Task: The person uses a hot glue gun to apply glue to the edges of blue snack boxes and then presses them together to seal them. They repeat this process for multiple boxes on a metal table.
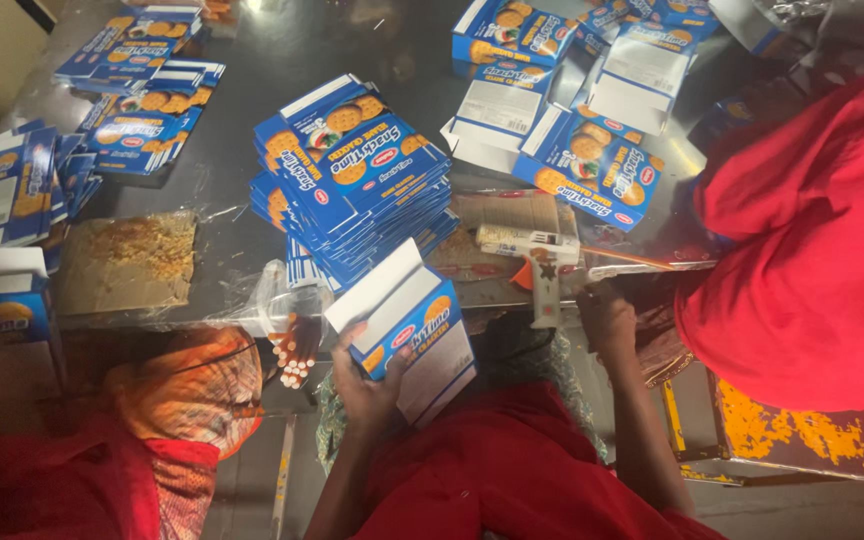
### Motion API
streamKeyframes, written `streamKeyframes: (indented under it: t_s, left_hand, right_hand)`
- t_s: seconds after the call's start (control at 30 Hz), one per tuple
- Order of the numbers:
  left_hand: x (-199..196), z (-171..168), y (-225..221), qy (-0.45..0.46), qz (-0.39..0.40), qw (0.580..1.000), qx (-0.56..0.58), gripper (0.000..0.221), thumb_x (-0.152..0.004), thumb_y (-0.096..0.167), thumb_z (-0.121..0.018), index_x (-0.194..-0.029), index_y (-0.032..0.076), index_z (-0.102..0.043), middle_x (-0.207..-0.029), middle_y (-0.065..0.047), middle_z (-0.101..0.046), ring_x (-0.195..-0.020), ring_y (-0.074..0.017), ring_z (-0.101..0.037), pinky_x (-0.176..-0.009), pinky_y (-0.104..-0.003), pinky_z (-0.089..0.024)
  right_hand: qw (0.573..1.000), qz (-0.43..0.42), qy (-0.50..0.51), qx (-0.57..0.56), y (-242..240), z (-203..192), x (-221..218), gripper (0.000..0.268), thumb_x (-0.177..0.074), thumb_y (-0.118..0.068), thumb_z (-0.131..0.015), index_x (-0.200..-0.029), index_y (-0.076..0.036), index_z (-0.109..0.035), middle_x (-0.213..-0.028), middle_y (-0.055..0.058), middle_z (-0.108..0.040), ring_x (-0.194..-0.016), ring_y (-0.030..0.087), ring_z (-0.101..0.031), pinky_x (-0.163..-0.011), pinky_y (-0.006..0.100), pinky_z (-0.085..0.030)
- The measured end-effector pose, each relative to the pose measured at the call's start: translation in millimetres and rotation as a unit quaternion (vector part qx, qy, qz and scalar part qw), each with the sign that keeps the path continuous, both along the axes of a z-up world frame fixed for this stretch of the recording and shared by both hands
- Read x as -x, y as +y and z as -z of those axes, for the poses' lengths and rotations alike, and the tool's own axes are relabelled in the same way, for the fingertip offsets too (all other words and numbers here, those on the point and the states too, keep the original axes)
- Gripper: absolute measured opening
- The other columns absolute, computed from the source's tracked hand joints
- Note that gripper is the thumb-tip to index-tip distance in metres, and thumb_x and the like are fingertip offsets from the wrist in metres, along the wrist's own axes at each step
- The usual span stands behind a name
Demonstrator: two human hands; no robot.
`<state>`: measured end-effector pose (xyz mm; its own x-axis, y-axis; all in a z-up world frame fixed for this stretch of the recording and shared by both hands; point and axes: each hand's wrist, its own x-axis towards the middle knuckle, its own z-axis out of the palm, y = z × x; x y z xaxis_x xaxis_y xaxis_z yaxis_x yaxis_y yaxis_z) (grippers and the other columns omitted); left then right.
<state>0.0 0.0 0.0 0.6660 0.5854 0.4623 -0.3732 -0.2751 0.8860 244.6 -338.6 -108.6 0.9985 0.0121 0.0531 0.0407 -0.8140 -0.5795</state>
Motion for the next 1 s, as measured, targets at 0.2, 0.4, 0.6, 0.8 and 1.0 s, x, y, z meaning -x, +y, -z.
streamKeyframes:
  t_s: [0.2, 0.4, 0.6, 0.8, 1.0]
  left_hand:
    - [0, -11, -7, -0.026, 0.005, 1.0, 0.017, 0.063, -0.085, -0.001, -0.081, -0.136, -0.001, -0.044, -0.133, -0.02, -0.057, -0.116, -0.0231, -0.066, -0.094, -0.034, -0.061]
    - [0, -4, -11, 0.052, -0.016, 0.998, 0.014, 0.064, -0.077, 0.004, -0.087, -0.131, -0.001, -0.051, -0.122, -0.02, -0.065, -0.108, -0.0226, -0.071, -0.087, -0.033, -0.062]
    - [-3, -3, -16, 0.03, -0.061, 0.997, -0.029, 0.062, -0.079, 0.005, -0.087, -0.13, 0.0, -0.053, -0.126, -0.019, -0.064, -0.111, -0.0234, -0.069, -0.091, -0.034, -0.061]
    - [1, -6, -8, 0.051, -0.11, 0.992, -0.029, 0.063, -0.081, 0.007, -0.088, -0.131, 0.0, -0.052, -0.121, -0.017, -0.063, -0.108, -0.0232, -0.068, -0.09, -0.035, -0.06]
    - [4, -22, -15, 0.124, -0.106, 0.985, -0.056, 0.062, -0.081, 0.017, -0.086, -0.132, 0.005, -0.052, -0.121, -0.018, -0.063, -0.109, -0.0277, -0.072, -0.088, -0.037, -0.061]
  right_hand:
    - [0.82, -0.096, 0.193, -0.531, 33, -21, 22, 0.05, -0.099, -0.024, -0.061, -0.144, -0.007, -0.051, -0.118, 0.017, -0.069, -0.104, 0.031, -0.071, -0.078, 0.046, -0.063]
    - [0.638, -0.025, 0.283, -0.716, 76, -60, 26, 0.052, -0.097, -0.029, -0.055, -0.143, -0.009, -0.044, -0.121, 0.013, -0.069, -0.099, 0.031, -0.076, -0.084, 0.044, -0.065]
    - [0.528, -0.31, 0.223, -0.759, 76, -10, 9, 0.054, -0.107, -0.01, -0.065, -0.152, 0.01, -0.045, -0.111, 0.023, -0.067, -0.078, 0.023, -0.066, -0.057, 0.031, -0.055]
    - [0.588, -0.267, 0.264, -0.717, 51, -26, 43, 0.052, -0.084, -0.004, -0.069, -0.133, -0.005, -0.054, -0.115, 0.021, -0.068, -0.077, 0.025, -0.067, -0.061, 0.038, -0.058]
    - [0.714, -0.272, 0.222, -0.606, 85, -107, 113, 0.04, -0.082, 0.004, -0.067, -0.121, -0.003, -0.058, -0.109, 0.015, -0.067, -0.1, 0.028, -0.072, -0.069, 0.036, -0.056]
